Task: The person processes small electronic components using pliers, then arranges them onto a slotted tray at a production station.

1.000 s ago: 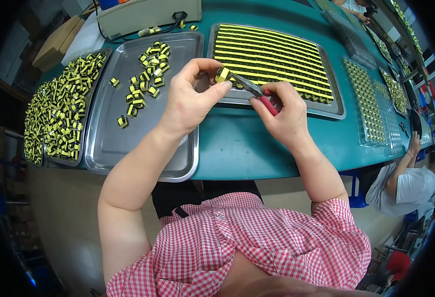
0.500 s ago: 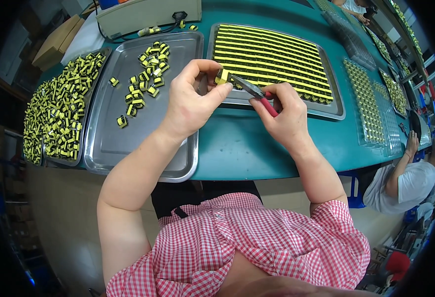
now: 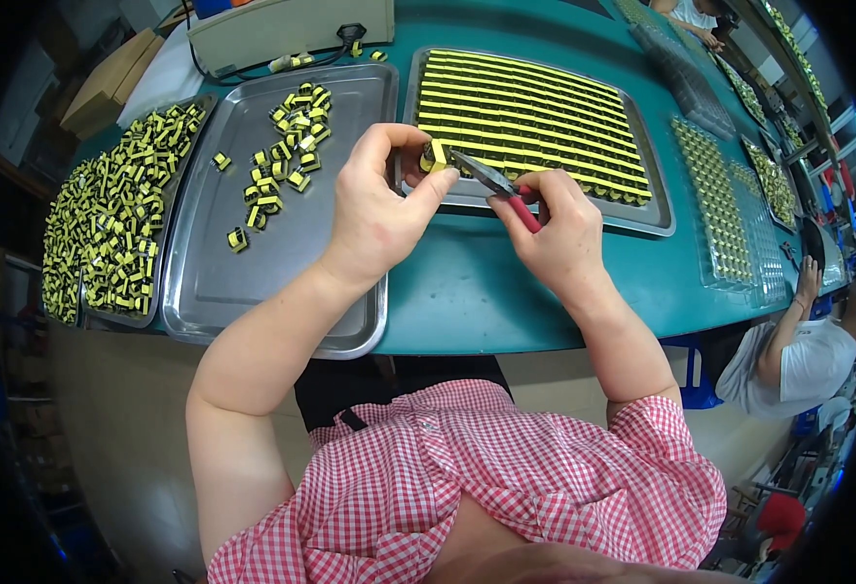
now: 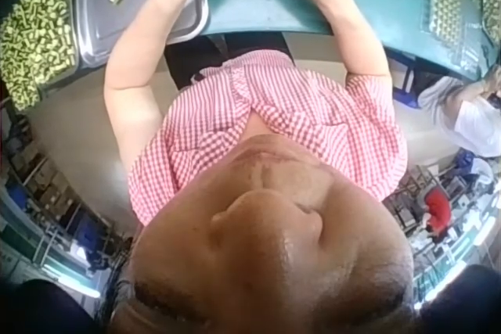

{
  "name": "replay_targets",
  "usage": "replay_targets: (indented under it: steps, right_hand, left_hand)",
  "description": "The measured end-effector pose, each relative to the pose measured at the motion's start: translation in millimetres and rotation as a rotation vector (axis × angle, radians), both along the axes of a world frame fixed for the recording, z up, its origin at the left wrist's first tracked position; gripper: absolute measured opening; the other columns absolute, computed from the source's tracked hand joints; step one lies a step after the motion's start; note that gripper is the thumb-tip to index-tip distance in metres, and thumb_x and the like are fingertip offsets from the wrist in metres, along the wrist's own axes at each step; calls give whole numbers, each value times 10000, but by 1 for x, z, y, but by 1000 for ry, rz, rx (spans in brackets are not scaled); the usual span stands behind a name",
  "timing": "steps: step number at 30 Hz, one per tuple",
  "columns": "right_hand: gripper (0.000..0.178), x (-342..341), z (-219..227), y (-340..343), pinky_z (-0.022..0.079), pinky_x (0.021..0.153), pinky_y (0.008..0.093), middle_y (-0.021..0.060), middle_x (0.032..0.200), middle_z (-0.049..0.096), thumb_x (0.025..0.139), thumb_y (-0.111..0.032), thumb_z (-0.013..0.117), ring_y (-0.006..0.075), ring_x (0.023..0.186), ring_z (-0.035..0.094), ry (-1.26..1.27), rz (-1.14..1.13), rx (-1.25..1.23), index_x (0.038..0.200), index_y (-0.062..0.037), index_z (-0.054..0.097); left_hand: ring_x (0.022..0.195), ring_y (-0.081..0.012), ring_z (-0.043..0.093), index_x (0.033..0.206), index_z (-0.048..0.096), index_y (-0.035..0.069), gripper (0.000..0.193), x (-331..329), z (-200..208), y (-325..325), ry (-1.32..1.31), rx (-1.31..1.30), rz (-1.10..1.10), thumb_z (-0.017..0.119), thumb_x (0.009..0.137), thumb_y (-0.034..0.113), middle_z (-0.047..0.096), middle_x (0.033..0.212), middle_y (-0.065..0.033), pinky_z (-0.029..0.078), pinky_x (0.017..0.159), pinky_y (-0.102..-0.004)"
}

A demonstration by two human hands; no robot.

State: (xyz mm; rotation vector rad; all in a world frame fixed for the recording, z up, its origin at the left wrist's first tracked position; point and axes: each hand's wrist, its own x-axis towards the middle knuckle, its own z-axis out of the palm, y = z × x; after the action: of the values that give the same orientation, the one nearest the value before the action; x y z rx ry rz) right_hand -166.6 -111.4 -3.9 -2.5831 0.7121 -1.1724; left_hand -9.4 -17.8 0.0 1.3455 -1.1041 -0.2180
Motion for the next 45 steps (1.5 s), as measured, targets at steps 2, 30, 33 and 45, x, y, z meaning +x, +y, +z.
replay_targets:
  steps: [2,30,33,45]
  right_hand:
    - [239,0,1,0,461,531,293,80,696,565,673,-135,749,203,594,570,2,-4,4,789,-34,566]
    - [265,-6,10,-4,470,555,276,62,705,596,628,-129,777,175,626,593,6,-13,-29,801,-35,600]
    - [268,-7,10,-6,464,547,271,63,703,594,619,-127,780,178,620,590,-2,2,-82,795,-39,599]
    - [246,-3,10,-10,426,524,253,43,713,554,645,-123,762,140,591,522,-12,-17,-21,800,-39,590]
  left_hand:
    - [669,-90,492,922,536,-23,278,1,-3,-1,-6,-8,9,690,696,33,547,773,-42,443,614,-224]
    - [710,-292,540,874,461,-1,260,2,4,-1,-531,-99,117,606,664,-51,496,834,-132,454,617,-368]
    - [717,-301,536,874,459,-1,270,3,3,-1,-553,-101,118,605,654,-57,496,834,-137,453,620,-374]
    - [692,-105,536,982,531,-37,255,14,-9,-7,100,55,-139,625,753,25,575,802,-55,450,633,-241]
